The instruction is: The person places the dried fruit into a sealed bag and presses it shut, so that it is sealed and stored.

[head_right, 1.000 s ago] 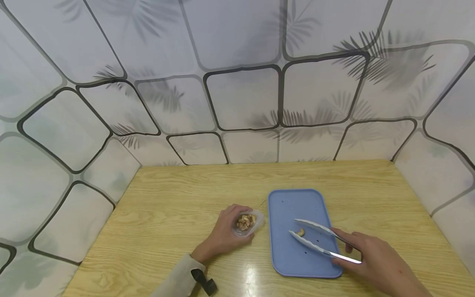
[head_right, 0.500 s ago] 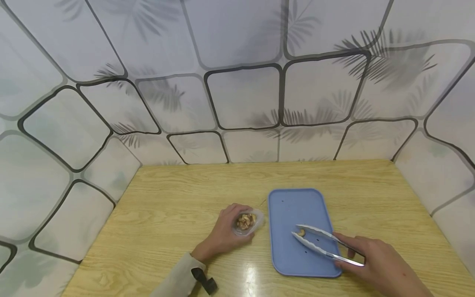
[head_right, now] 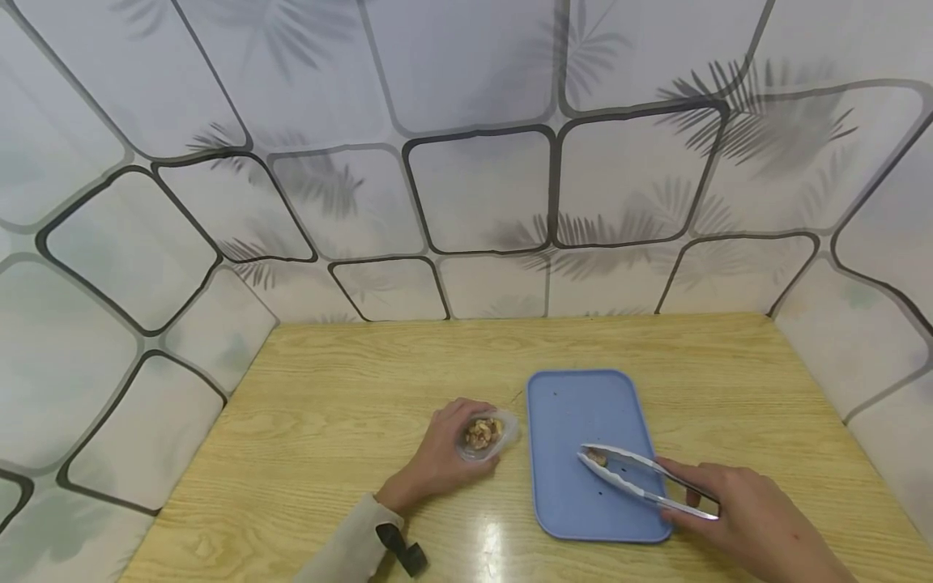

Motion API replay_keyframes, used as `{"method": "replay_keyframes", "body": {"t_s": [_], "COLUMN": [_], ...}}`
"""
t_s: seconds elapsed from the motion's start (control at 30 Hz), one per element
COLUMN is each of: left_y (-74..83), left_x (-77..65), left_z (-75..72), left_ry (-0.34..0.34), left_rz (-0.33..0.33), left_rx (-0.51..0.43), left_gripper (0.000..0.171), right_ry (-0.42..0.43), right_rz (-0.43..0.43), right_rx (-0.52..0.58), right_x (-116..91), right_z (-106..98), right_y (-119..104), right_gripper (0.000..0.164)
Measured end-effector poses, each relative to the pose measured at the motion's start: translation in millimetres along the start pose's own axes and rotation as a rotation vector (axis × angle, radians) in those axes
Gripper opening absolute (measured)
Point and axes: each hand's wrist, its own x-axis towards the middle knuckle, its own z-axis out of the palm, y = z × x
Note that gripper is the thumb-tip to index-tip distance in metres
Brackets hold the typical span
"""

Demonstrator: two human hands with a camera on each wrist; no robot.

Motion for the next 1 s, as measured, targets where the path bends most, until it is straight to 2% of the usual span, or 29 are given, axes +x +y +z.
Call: {"method": "replay_keyframes", "body": {"t_s": [0.1,0.23,0.33,0.67,0.77,0.93,1.0], "left_y": [-0.2,-0.3,0.4,2.1,1.8,1.1,1.2], "left_x": [0.3,0.8,1.2,0.9,0.9,1.0,0.6], "left_z": [-0.2,-0.7,-1.2,-2.6,-2.4,-2.3,-2.2], "left_ry": [-0.005,-0.008,-0.007,-0.017,-0.017,-0.021,-0.02], "left_rz": [-0.004,-0.007,-0.009,-0.018,-0.018,-0.015,-0.012], "left_rx": [-0.002,0.0,0.003,0.005,0.01,0.011,0.013], "left_gripper": [0.07,0.07,0.07,0.07,0.07,0.071,0.071], "right_ry": [-0.044,-0.147,-0.18,-0.149,-0.083,0.155,0.201], "right_rz": [0.019,0.084,0.103,0.093,0.053,-0.096,-0.136], "right_rx": [-0.041,-0.111,-0.121,-0.121,-0.12,-0.062,-0.044], "right_x": [0.4,1.8,1.5,0.4,-0.1,-3.4,-1.5], "right_z": [-5.3,-13.1,-15.7,-11.5,-10.3,-6.2,-5.3], "right_y": [-1.3,-3.9,-4.9,1.1,0.7,-8.1,-11.4], "right_gripper": [0.07,0.078,0.08,0.076,0.072,0.06,0.06]}}
